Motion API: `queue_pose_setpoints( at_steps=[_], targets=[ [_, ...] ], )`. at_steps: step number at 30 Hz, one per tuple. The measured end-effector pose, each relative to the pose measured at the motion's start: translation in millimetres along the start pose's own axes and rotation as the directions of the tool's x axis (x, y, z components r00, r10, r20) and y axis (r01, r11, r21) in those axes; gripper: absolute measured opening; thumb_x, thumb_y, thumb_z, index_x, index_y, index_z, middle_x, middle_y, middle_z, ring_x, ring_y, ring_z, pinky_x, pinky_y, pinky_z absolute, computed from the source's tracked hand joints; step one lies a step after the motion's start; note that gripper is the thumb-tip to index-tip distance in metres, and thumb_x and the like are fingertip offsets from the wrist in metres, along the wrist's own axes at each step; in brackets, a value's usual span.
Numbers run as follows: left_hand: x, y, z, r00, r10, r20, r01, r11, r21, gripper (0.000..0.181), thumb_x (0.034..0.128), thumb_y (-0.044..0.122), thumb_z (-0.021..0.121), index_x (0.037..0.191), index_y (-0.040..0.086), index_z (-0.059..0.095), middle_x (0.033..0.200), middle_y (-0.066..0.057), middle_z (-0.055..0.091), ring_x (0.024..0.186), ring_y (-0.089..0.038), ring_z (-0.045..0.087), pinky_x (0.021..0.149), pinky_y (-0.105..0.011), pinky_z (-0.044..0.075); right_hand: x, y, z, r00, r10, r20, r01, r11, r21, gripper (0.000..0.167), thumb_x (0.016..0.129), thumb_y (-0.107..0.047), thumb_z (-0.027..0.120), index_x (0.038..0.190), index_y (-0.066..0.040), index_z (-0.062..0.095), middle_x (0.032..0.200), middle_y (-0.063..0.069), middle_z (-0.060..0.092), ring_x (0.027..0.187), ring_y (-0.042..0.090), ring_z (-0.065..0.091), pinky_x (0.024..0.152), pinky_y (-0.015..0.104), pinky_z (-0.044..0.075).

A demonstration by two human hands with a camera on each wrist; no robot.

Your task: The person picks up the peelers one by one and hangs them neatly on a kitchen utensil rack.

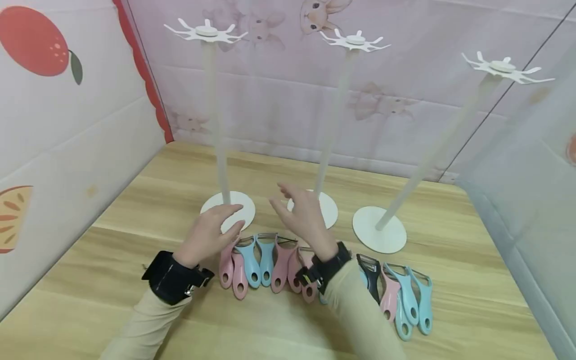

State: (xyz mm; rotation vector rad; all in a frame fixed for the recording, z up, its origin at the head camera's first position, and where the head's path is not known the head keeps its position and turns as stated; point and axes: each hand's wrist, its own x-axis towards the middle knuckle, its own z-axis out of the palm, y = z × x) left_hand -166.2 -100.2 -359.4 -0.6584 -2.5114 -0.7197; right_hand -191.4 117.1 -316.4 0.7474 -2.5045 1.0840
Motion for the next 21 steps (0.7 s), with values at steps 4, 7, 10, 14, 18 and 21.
queue_pose_setpoints(
  at_steps=[4, 7, 10, 14, 18, 21],
  targets=[
    [-10.5, -10.1, -9.2, 0.998, -0.03, 0.057, 0.029, 0.999, 0.021, 0.024, 0.0789, -0.001, 0.059, 0.102, 0.0, 0.065, 0.1, -0.014, 0.065, 0.094, -0.029, 0.06, 0.075, -0.042, 0.049, 33.1, -15.6, 13.8, 0.998, 0.045, 0.033, -0.05, 0.985, 0.166, 0.042, 0.089, -0.019, 0.059, 0.125, 0.002, 0.051, 0.11, 0.018, 0.061, 0.099, 0.026, 0.059, 0.083, 0.033, 0.048],
    [-16.0, -16.1, -12.5, 0.991, -0.038, 0.128, 0.036, 0.999, 0.022, 0.025, 0.0758, -0.008, 0.055, 0.097, -0.001, 0.066, 0.096, -0.013, 0.065, 0.09, -0.025, 0.061, 0.07, -0.038, 0.05, 57.7, -25.8, 25.5, 0.995, 0.08, 0.055, -0.092, 0.958, 0.273, 0.048, 0.088, -0.02, 0.06, 0.129, 0.0, 0.046, 0.115, 0.016, 0.058, 0.103, 0.024, 0.056, 0.086, 0.031, 0.046],
    [-18.3, -21.4, -12.3, 0.973, -0.013, 0.229, 0.014, 1.0, -0.001, 0.024, 0.0749, -0.011, 0.054, 0.092, 0.002, 0.066, 0.089, -0.008, 0.065, 0.082, -0.018, 0.06, 0.067, -0.034, 0.049, 80.8, -32.5, 36.8, 0.989, 0.135, 0.068, -0.151, 0.916, 0.371, 0.056, 0.085, -0.021, 0.064, 0.133, -0.004, 0.042, 0.122, 0.011, 0.053, 0.109, 0.021, 0.052, 0.09, 0.03, 0.043],
    [-24.1, -27.0, -10.3, 0.945, 0.051, 0.323, -0.036, 0.998, -0.052, 0.024, 0.0751, -0.012, 0.053, 0.088, 0.003, 0.066, 0.086, -0.006, 0.064, 0.081, -0.017, 0.059, 0.07, -0.034, 0.049, 106.6, -39.2, 51.6, 0.967, 0.232, 0.102, -0.251, 0.825, 0.506, 0.065, 0.081, -0.022, 0.069, 0.137, -0.009, 0.038, 0.13, 0.006, 0.048, 0.117, 0.018, 0.046, 0.093, 0.03, 0.04],
    [-31.1, -30.7, -7.5, 0.932, 0.082, 0.353, -0.058, 0.995, -0.078, 0.025, 0.0791, -0.013, 0.052, 0.095, 0.001, 0.066, 0.091, -0.009, 0.065, 0.086, -0.02, 0.06, 0.074, -0.036, 0.049, 124.2, -44.6, 64.6, 0.96, 0.248, 0.127, -0.272, 0.733, 0.623, 0.059, 0.08, -0.019, 0.07, 0.131, -0.009, 0.044, 0.124, 0.006, 0.052, 0.113, 0.017, 0.048, 0.092, 0.031, 0.04],
    [-34.4, -32.1, -5.2, 0.924, 0.116, 0.366, -0.098, 0.993, -0.068, 0.027, 0.0813, -0.012, 0.053, 0.103, 0.001, 0.065, 0.093, -0.009, 0.063, 0.086, -0.02, 0.058, 0.074, -0.034, 0.049, 132.1, -48.8, 74.3, 0.962, 0.244, 0.127, -0.263, 0.686, 0.678, 0.046, 0.079, -0.014, 0.07, 0.121, -0.006, 0.052, 0.114, 0.008, 0.058, 0.106, 0.017, 0.052, 0.089, 0.032, 0.042]
  ],
)
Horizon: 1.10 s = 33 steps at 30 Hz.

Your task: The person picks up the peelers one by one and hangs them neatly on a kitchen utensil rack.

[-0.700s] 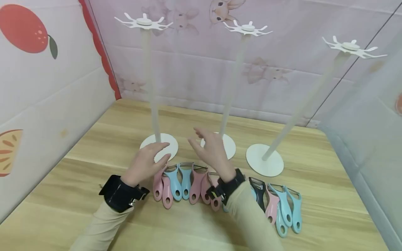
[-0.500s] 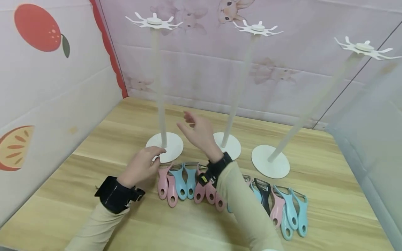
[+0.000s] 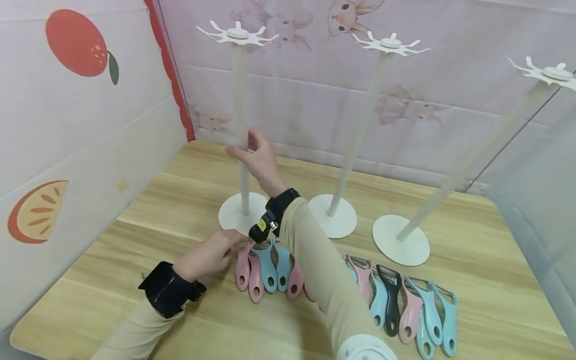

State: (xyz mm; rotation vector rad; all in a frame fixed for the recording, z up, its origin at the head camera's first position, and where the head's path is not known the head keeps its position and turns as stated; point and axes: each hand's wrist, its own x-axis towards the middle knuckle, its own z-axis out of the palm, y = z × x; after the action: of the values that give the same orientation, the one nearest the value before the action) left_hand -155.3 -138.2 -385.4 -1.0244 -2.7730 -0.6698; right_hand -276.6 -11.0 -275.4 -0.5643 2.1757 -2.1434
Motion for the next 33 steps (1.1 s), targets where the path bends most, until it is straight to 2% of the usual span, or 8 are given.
queue_pose_setpoints(
  at_steps=[5, 12, 17, 21, 24, 26, 28, 33],
  targets=[
    [1.1, 0.5, 6.0, 0.988, 0.134, 0.072, -0.144, 0.976, 0.166, 0.032, 0.077, -0.01, 0.06, 0.103, 0.007, 0.066, 0.094, -0.007, 0.057, 0.086, -0.019, 0.055, 0.07, -0.03, 0.049, 6.1, 3.6, 11.1, 0.999, 0.006, -0.04, -0.004, 0.999, 0.039, 0.029, 0.08, -0.012, 0.07, 0.105, -0.002, 0.06, 0.104, 0.01, 0.062, 0.096, 0.018, 0.056, 0.084, 0.031, 0.041],
    [0.4, 2.3, 11.9, 0.945, 0.274, 0.181, -0.327, 0.839, 0.435, 0.022, 0.0774, -0.001, 0.064, 0.093, 0.014, 0.067, 0.094, -0.003, 0.058, 0.088, -0.017, 0.054, 0.066, -0.026, 0.048, 9.3, 7.5, 24.7, 0.998, 0.014, -0.058, -0.006, 0.992, 0.128, 0.011, 0.085, -0.013, 0.065, 0.081, -0.003, 0.061, 0.078, 0.005, 0.063, 0.08, 0.021, 0.061, 0.08, 0.029, 0.047],
    [-2.6, 3.6, 16.0, 0.923, 0.307, 0.232, -0.385, 0.745, 0.545, 0.019, 0.078, 0.005, 0.066, 0.092, 0.019, 0.067, 0.102, 0.0, 0.061, 0.088, -0.016, 0.053, 0.061, -0.024, 0.046, 5.2, 13.1, 28.6, 0.997, 0.001, -0.078, 0.009, 0.992, 0.128, 0.028, 0.09, -0.021, 0.057, 0.068, -0.007, 0.051, 0.057, 0.003, 0.05, 0.056, 0.015, 0.049, 0.062, 0.025, 0.046],
    [-6.6, 1.0, 18.1, 0.917, 0.318, 0.243, -0.4, 0.714, 0.574, 0.018, 0.0787, 0.01, 0.067, 0.092, 0.021, 0.066, 0.107, 0.0, 0.059, 0.089, -0.015, 0.052, 0.058, -0.023, 0.043, 3.6, 19.9, 29.3, 0.996, -0.044, -0.073, 0.052, 0.991, 0.121, 0.036, 0.092, -0.027, 0.053, 0.063, -0.01, 0.041, 0.05, 0.001, 0.039, 0.049, 0.015, 0.037, 0.052, 0.025, 0.033],
    [-10.5, -1.0, 17.0, 0.915, 0.33, 0.232, -0.402, 0.7, 0.59, 0.018, 0.0791, 0.011, 0.066, 0.093, 0.022, 0.065, 0.11, 0.0, 0.057, 0.092, -0.015, 0.051, 0.058, -0.023, 0.042, 4.3, 24.2, 30.3, 0.993, -0.09, -0.071, 0.099, 0.986, 0.135, 0.038, 0.092, -0.027, 0.053, 0.06, -0.01, 0.04, 0.048, 0.0, 0.038, 0.046, 0.013, 0.036, 0.049, 0.025, 0.031],
    [-13.8, -0.6, 13.0, 0.916, 0.336, 0.217, -0.397, 0.703, 0.59, 0.019, 0.0783, 0.01, 0.065, 0.093, 0.022, 0.065, 0.11, 0.0, 0.057, 0.093, -0.015, 0.052, 0.059, -0.024, 0.043, 4.5, 25.7, 31.4, 0.99, -0.117, -0.075, 0.127, 0.982, 0.137, 0.039, 0.093, -0.026, 0.052, 0.06, -0.01, 0.04, 0.047, 0.0, 0.037, 0.044, 0.012, 0.035, 0.047, 0.024, 0.029],
    [-17.2, 1.3, 6.8, 0.92, 0.338, 0.196, -0.388, 0.732, 0.559, 0.022, 0.0765, 0.006, 0.066, 0.093, 0.021, 0.065, 0.108, 0.0, 0.058, 0.094, -0.015, 0.051, 0.063, -0.025, 0.045, 4.4, 27.1, 31.8, 0.988, -0.131, -0.084, 0.141, 0.981, 0.133, 0.039, 0.093, -0.025, 0.052, 0.059, -0.011, 0.04, 0.046, 0.0, 0.037, 0.043, 0.012, 0.034, 0.046, 0.024, 0.028],
    [-26.1, 6.8, -17.2, 0.935, 0.349, 0.061, -0.35, 0.884, 0.309, 0.032, 0.0636, -0.003, 0.064, 0.09, 0.014, 0.064, 0.1, 0.0, 0.06, 0.092, -0.014, 0.052, 0.076, -0.027, 0.046, 3.7, 29.1, 31.5, 0.984, -0.148, -0.096, 0.159, 0.98, 0.119, 0.04, 0.093, -0.025, 0.051, 0.059, -0.01, 0.038, 0.046, 0.0, 0.035, 0.042, 0.012, 0.032, 0.045, 0.024, 0.027]
  ],
)
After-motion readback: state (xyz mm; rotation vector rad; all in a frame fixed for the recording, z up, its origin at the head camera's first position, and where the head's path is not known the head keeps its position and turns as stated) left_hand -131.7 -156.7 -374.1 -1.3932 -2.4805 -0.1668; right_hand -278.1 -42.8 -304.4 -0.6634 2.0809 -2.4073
